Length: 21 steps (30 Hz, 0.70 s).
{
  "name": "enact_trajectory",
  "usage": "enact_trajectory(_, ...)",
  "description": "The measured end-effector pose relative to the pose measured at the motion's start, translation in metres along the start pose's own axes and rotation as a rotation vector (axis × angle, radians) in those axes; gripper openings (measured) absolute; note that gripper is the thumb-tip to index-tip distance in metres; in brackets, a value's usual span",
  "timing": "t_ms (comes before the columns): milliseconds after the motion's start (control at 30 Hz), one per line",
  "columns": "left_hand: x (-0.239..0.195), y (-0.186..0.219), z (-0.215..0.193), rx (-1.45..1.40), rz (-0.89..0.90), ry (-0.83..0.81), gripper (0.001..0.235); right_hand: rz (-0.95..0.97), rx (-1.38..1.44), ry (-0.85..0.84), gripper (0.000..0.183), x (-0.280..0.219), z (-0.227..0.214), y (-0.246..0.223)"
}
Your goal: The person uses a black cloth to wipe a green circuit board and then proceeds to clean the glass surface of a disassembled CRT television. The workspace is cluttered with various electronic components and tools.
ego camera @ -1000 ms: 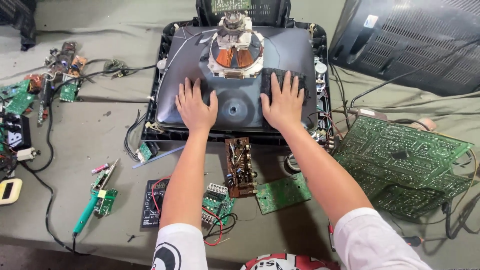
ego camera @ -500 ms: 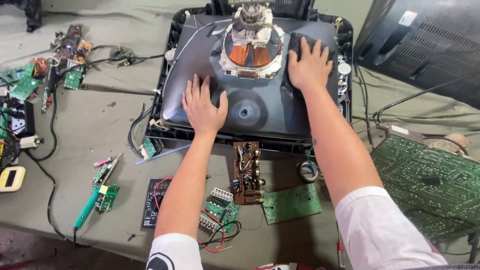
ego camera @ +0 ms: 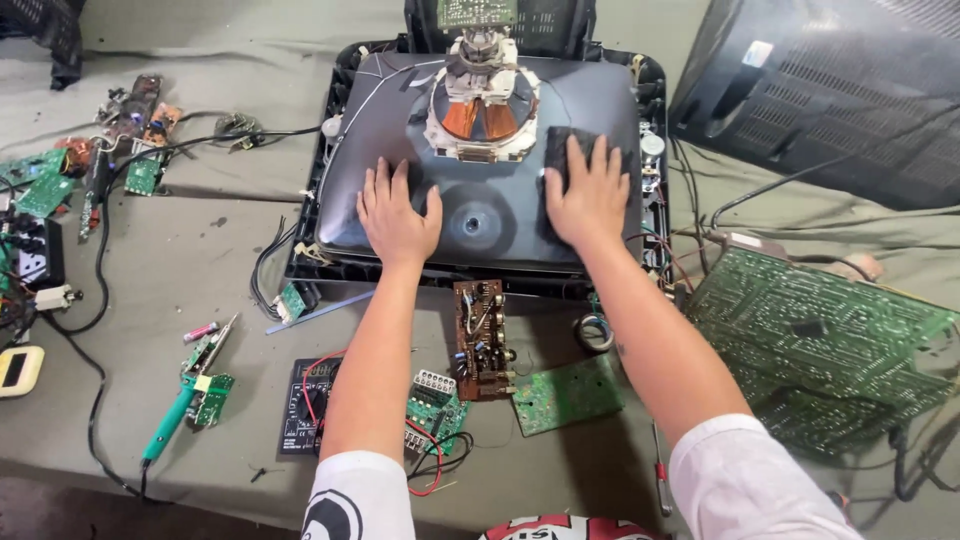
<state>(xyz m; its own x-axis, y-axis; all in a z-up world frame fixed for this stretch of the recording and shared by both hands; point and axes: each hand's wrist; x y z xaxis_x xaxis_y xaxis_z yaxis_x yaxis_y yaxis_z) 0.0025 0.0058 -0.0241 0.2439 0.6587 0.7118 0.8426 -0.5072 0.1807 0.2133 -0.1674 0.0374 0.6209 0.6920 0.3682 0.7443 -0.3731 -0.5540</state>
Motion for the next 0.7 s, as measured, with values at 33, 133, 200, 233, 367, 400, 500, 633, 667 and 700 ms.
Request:
enact_trajectory(33, 0.000, 0.000, -0.001, -0.003, 0.001, 0.001, 0.060, 0.000, -0.002, 0.003, 0.064, -0.009, 0.002, -0.001)
enact_trajectory(133, -0.001, 0.001, -0.005, -0.008, -0.005, -0.013, 0.059, -0.122, -0.051, 0.068, 0.066, -0.033, 0.007, -0.006)
enact_trajectory(200, 0.001, 0.003, -0.007, -0.020, -0.013, -0.038, 0.059, -0.205, 0.002, 0.064, 0.063, -0.043, 0.008, -0.008)
enact_trajectory(233, 0.002, 0.004, -0.008, -0.023, -0.011, -0.035, 0.059, -0.206, 0.000, 0.068, 0.063, -0.040, 0.008, -0.007)
enact_trajectory(367, -0.001, 0.002, -0.007, -0.008, -0.008, -0.051, 0.059, -0.168, 0.007, -0.042, 0.068, -0.017, 0.010, -0.001)
enact_trajectory(400, -0.001, 0.002, -0.006, -0.003, 0.000, -0.038, 0.060, -0.113, 0.028, -0.112, 0.069, -0.008, 0.009, 0.000)
enact_trajectory(500, -0.002, 0.002, -0.005, -0.006, -0.002, -0.030, 0.059, -0.021, 0.007, -0.175, 0.069, 0.023, 0.011, 0.000)
enact_trajectory(633, -0.002, 0.001, -0.002, 0.030, 0.007, -0.029, 0.061, 0.028, -0.054, -0.185, 0.065, 0.063, 0.018, 0.010)
enact_trajectory(667, -0.002, 0.001, -0.002, 0.027, 0.003, -0.031, 0.061, 0.033, -0.061, -0.179, 0.066, 0.073, 0.021, 0.015)
enact_trajectory(700, -0.003, 0.001, -0.002, 0.023, 0.000, -0.034, 0.061, 0.040, -0.068, -0.173, 0.067, 0.083, 0.024, 0.021)
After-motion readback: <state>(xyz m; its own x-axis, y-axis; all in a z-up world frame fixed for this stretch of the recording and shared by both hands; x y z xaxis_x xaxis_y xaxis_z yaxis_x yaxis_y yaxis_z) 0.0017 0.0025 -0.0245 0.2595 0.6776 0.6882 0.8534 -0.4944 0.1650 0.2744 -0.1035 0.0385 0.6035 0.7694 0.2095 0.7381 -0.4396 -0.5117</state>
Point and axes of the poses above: each hand's wrist, its own x-axis towards the middle knuckle, its own z-axis out of the palm, y = z × x, and after that the axes turned 14 degrees about x, right-handed
